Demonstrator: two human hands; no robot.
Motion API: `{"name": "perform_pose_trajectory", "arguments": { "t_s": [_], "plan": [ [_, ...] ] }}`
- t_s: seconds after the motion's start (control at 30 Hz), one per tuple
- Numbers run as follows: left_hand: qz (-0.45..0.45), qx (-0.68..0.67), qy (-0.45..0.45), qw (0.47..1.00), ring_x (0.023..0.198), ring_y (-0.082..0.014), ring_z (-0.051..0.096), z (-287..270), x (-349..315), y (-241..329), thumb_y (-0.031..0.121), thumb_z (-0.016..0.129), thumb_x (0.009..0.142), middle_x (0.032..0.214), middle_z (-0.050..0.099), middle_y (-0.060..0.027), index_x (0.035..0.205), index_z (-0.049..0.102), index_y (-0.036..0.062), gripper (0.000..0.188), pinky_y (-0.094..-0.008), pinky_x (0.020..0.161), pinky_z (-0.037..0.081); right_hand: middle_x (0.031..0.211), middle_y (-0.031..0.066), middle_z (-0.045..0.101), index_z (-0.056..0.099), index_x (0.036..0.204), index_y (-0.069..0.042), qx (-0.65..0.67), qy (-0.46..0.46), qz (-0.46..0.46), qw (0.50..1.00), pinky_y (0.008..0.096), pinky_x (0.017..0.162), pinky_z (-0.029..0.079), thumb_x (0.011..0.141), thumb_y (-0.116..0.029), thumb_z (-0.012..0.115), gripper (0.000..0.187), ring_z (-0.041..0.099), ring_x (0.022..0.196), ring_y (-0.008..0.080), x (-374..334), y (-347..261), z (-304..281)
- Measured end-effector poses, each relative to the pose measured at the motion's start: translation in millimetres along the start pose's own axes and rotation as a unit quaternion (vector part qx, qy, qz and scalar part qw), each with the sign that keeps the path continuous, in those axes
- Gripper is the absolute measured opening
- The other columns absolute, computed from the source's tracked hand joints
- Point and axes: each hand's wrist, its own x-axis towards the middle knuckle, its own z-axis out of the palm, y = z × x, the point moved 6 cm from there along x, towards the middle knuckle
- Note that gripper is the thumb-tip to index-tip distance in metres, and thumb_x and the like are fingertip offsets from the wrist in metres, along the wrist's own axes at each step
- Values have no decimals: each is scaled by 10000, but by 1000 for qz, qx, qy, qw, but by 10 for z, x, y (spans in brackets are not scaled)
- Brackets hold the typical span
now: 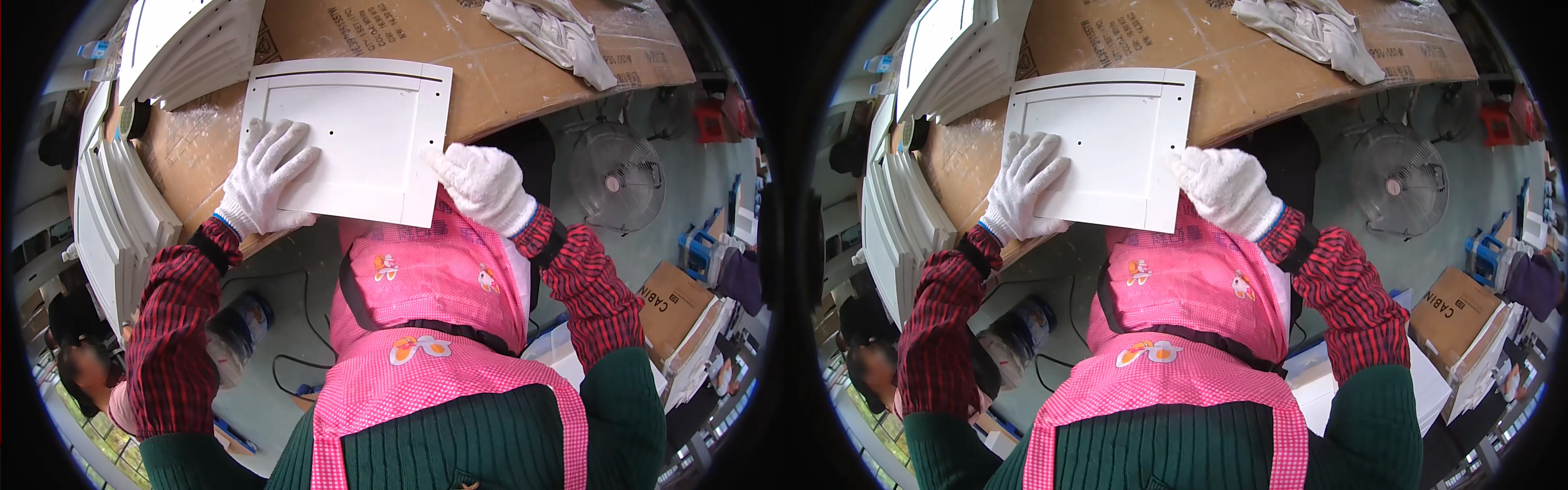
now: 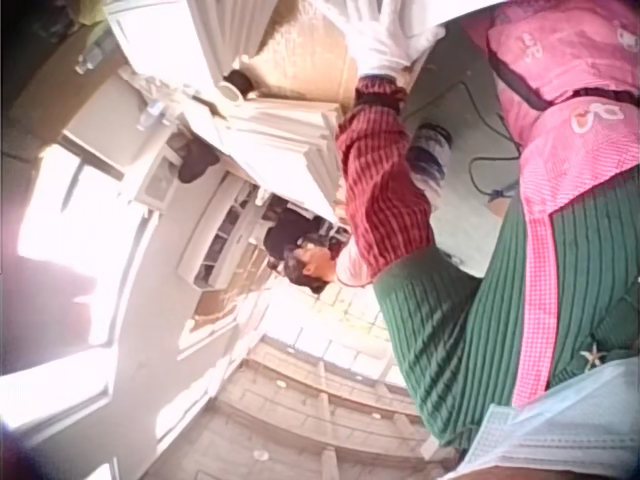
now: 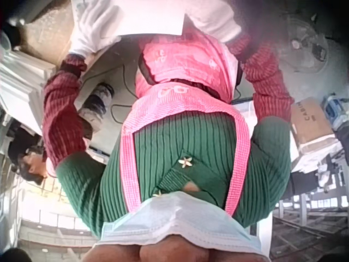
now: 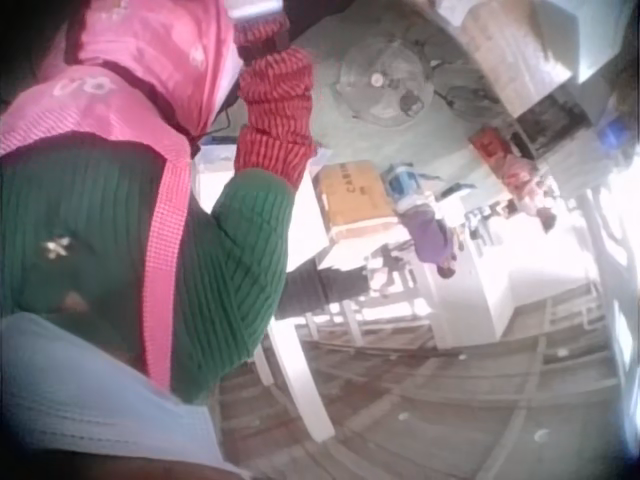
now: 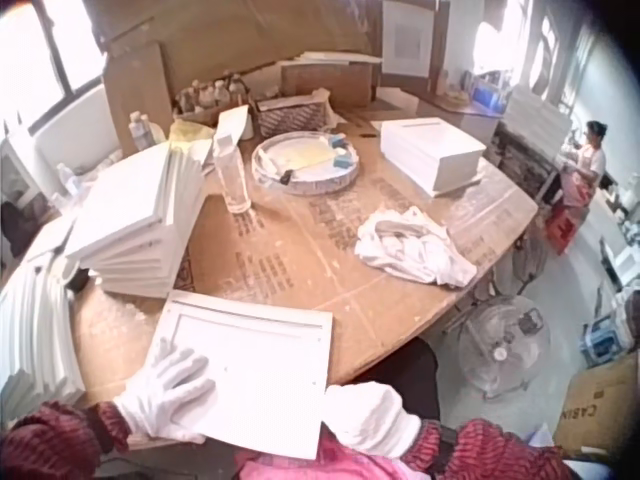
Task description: Scraping excess paint or debris from the edges of white wooden panels using a hand scraper.
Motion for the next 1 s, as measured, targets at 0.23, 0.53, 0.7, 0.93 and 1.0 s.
{"name": "perform_pose_trajectory", "arguments": {
  "t_s": [0.23, 0.53, 0.7, 0.93, 1.0],
  "plan": [
    [10, 2, -4, 1000, 1515, -422, 418, -15, 17, 6, 678, 849, 667, 1634, 447, -190, 1529, 555, 178, 1040, -667, 1287, 201, 713, 0, 515, 722, 1310, -84, 171, -137, -80, 972, 329, 481, 475, 930, -130, 662, 387, 583, 587, 161, -535, -950, 37],
    [24, 25, 7, 999, 1493, -437, 437, -49, 33, 29, 767, 776, 703, 1614, 461, -210, 1515, 567, 160, 1035, -671, 1276, 213, 851, 95, 632, 756, 1249, -144, -15, 15, 147, 989, 399, 610, 557, 968, -193, 726, 287, 672, 707, 308, 264, 390, -23],
    [14, 32, 9, 999, 1471, -447, 454, -51, 9, 25, 807, 714, 744, 1611, 469, -199, 1518, 569, 172, 1011, -676, 1266, 225, 894, 71, 660, 737, 1280, -114, -14, -16, 80, 997, 399, 616, 561, 934, -159, 701, 350, 685, 719, 279, 221, 71, 67],
    [9, 30, 2, 1000, 1468, -458, 452, -30, -3, 4, 823, 698, 750, 1623, 460, -185, 1533, 560, 186, 1019, -670, 1271, 225, 1007, 98, 726, 733, 1247, -108, 136, -31, 48, 989, 389, 645, 580, 940, -139, 646, 321, 718, 786, 273, -12, -285, -89],
    [17, 30, 3, 999, 1472, -476, 446, -20, -9, 7, 821, 693, 763, 1616, 456, -220, 1524, 561, 153, 1021, -686, 1267, 207, 1037, 106, 718, 730, 1241, -92, 78, -43, 104, 991, 385, 632, 582, 903, -106, 647, 348, 713, 777, 302, 48, -108, -34]
  ]
}}
